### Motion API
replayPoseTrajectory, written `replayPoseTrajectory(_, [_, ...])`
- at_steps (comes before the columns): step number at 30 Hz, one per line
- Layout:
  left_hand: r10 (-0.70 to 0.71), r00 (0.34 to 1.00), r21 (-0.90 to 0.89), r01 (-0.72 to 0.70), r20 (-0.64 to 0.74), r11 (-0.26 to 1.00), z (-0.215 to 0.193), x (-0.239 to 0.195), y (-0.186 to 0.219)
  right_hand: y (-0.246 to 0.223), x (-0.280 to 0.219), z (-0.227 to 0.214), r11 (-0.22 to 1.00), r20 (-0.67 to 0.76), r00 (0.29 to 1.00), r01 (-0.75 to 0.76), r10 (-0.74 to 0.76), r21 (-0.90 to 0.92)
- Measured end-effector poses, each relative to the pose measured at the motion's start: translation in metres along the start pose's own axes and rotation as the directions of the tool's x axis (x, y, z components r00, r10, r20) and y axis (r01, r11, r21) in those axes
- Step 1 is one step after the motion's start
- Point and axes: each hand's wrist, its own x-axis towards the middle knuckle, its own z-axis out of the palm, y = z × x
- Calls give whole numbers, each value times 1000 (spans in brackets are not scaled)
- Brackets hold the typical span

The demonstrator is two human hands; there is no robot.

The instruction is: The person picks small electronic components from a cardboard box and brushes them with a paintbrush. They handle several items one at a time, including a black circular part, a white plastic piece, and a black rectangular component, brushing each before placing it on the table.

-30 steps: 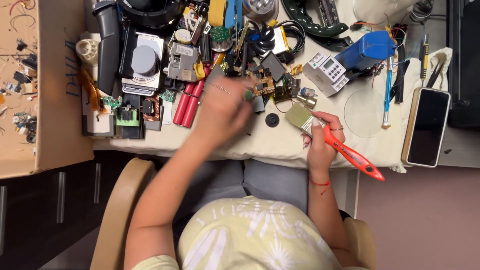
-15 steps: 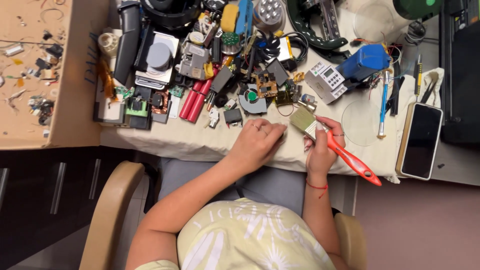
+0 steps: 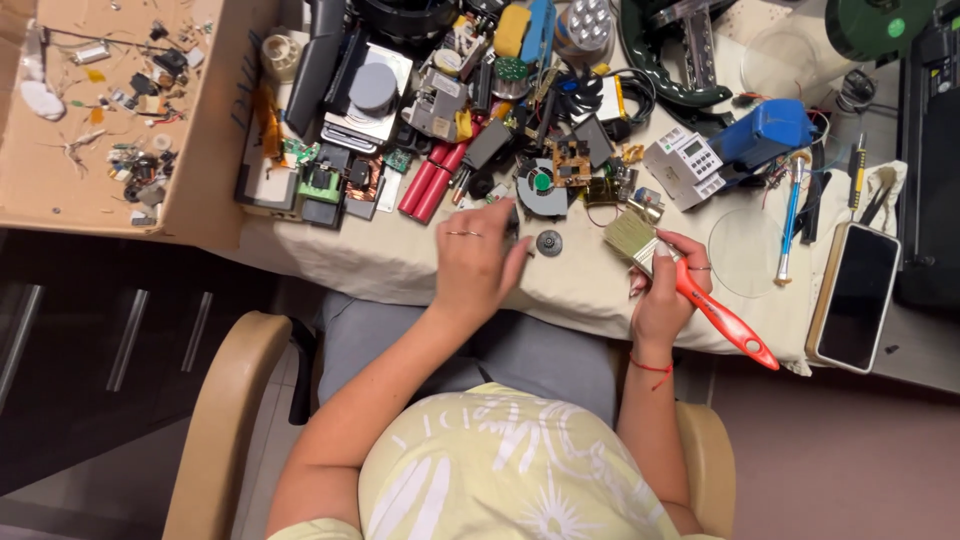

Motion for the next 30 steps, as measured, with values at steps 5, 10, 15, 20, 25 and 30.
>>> replayPoseTrajectory(5, [-109,994,80,106,33,991,-8,-1,-8,-4,-5,4,997,31,999,40,-38,-66])
replayPoseTrajectory(10, [-116,993,83,113,31,990,4,0,-8,-3,-5,4,994,40,997,62,-59,-94])
replayPoseTrajectory(15, [-123,992,-37,124,18,992,0,0,-10,-9,-6,8,994,24,997,73,-71,-77])
replayPoseTrajectory(20, [-152,982,-270,178,116,946,-25,-12,-7,-37,-23,33,1000,46,999,26,-25,-7])
replayPoseTrajectory(25, [-158,974,-419,214,163,883,-31,-33,-12,-50,-33,70,993,331,939,-70,97,-92])
replayPoseTrajectory(30, [-199,971,-484,238,130,842,-26,-43,-17,-49,-23,75,813,604,726,109,327,-572])
